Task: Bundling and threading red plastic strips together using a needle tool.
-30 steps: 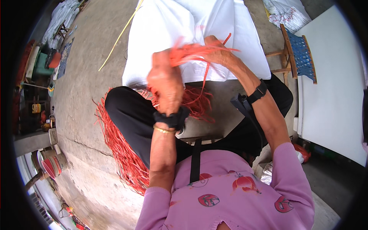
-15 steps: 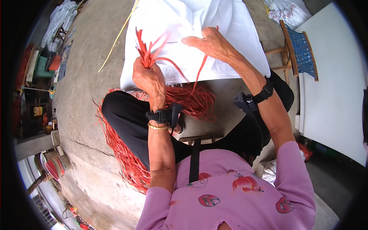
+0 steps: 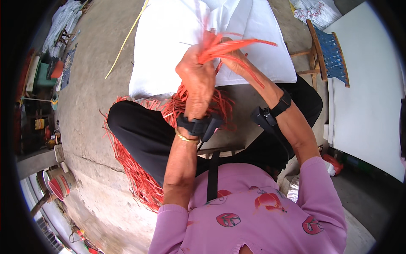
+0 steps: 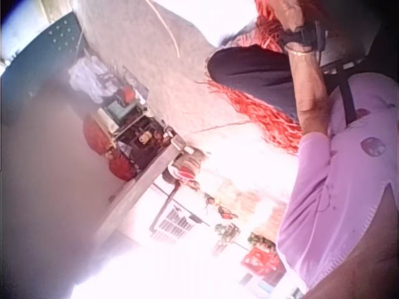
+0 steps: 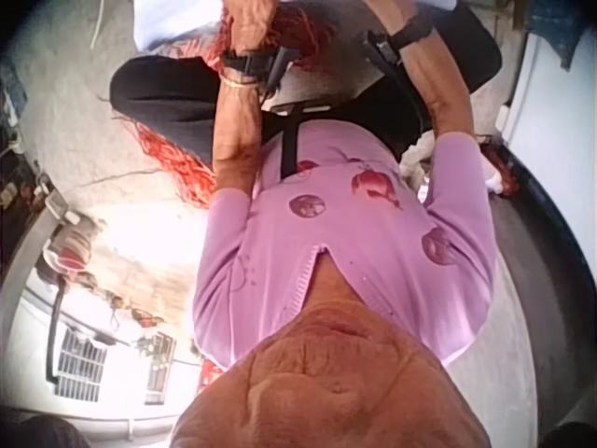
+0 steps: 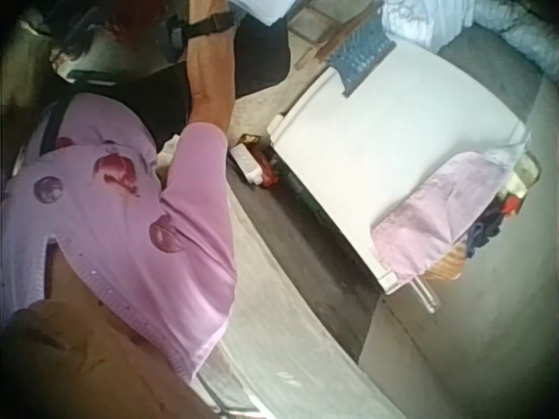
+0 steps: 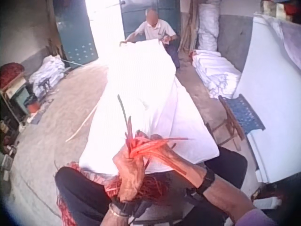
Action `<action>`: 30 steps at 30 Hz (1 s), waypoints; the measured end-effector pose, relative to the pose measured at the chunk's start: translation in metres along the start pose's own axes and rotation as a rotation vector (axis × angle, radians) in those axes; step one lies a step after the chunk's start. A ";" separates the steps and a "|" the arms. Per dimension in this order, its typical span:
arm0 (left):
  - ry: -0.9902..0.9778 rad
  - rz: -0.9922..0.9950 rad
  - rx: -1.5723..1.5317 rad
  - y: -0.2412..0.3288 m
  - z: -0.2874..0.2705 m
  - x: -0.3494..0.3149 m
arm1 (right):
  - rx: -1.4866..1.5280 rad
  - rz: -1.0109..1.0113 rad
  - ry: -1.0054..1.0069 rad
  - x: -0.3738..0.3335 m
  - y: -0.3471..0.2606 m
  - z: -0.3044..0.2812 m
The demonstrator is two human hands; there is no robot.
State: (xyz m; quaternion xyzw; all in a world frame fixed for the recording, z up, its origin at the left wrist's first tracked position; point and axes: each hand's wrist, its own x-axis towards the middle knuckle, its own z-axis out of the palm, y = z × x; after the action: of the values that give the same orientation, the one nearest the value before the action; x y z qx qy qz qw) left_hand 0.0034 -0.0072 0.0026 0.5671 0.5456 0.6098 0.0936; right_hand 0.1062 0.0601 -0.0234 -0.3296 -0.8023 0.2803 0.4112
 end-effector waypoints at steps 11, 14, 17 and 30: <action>-0.214 -0.343 -0.129 -0.016 -0.014 -0.007 | -0.074 0.657 -0.239 0.026 -0.021 -0.034; -0.238 -0.321 -0.195 -0.019 -0.008 -0.012 | 0.041 0.670 0.012 0.019 -0.015 -0.037; -0.198 -0.300 -0.166 -0.027 0.009 -0.013 | -0.063 0.512 -0.279 0.026 -0.013 -0.039; 0.286 -0.439 -0.038 -0.052 0.001 -0.005 | -0.687 0.273 -0.198 0.020 -0.047 -0.036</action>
State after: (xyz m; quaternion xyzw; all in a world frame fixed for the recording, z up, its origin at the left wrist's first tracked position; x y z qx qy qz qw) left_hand -0.0205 0.0094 -0.0409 0.3411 0.6518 0.6591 0.1561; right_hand 0.1136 0.0520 0.0376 -0.5234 -0.8340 0.0776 0.1564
